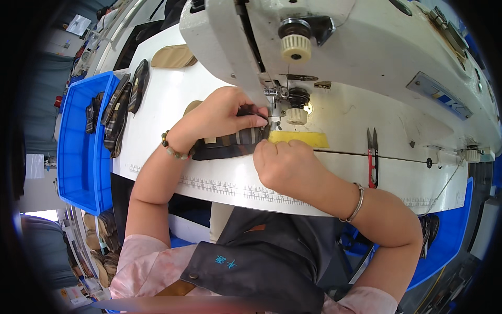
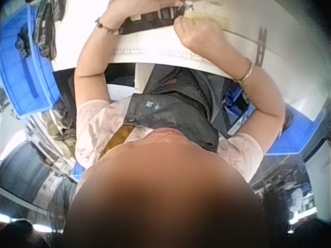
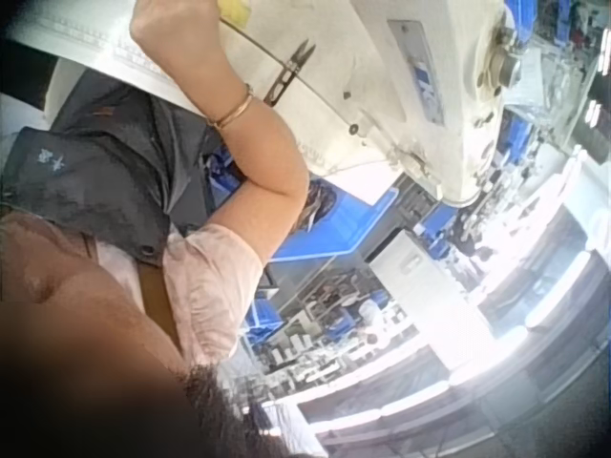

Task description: Sewing leather straps and components for footwear using an industrial sewing machine.

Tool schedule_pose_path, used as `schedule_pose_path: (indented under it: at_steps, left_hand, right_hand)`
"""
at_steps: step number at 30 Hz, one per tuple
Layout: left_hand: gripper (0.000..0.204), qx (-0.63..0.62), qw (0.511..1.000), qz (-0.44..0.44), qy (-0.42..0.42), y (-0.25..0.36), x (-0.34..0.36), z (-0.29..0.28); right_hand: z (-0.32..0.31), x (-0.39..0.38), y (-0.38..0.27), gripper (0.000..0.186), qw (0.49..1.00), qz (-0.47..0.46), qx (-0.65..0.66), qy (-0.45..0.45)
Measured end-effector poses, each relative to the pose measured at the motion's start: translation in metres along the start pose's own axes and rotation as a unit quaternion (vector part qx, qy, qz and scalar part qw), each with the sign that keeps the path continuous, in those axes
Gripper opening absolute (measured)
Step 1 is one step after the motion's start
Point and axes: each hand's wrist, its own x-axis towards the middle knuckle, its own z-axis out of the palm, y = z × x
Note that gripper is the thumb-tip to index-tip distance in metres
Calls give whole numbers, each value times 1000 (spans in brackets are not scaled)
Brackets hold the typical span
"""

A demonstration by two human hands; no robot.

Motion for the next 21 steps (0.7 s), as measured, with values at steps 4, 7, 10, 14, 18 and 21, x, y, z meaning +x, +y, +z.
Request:
schedule_pose_path:
  at_steps: [4,7,10,14,18,21]
  left_hand:
    - [12,41,999,-12,-14,1,1,0]
    - [12,34,999,-9,-14,-1,0,0]
    - [12,43,998,-40,-38,7,1,-4]
    - [10,28,998,-29,-40,7,0,-3]
    - [10,41,998,-32,-39,9,1,-3]
    - [9,56,998,-33,-27,12,0,-2]
  right_hand:
    - [-3,0,-4,28,1000,-8,-25,5]
    - [-4,1,-7,31,999,-9,-31,4]
    - [-3,1,-9,29,1000,-7,-27,3]
    - [-6,0,-13,26,999,-11,-44,-6]
    - [-7,-1,-14,25,999,-5,-41,-14]
    - [-7,-1,-13,24,999,-3,-36,-15]
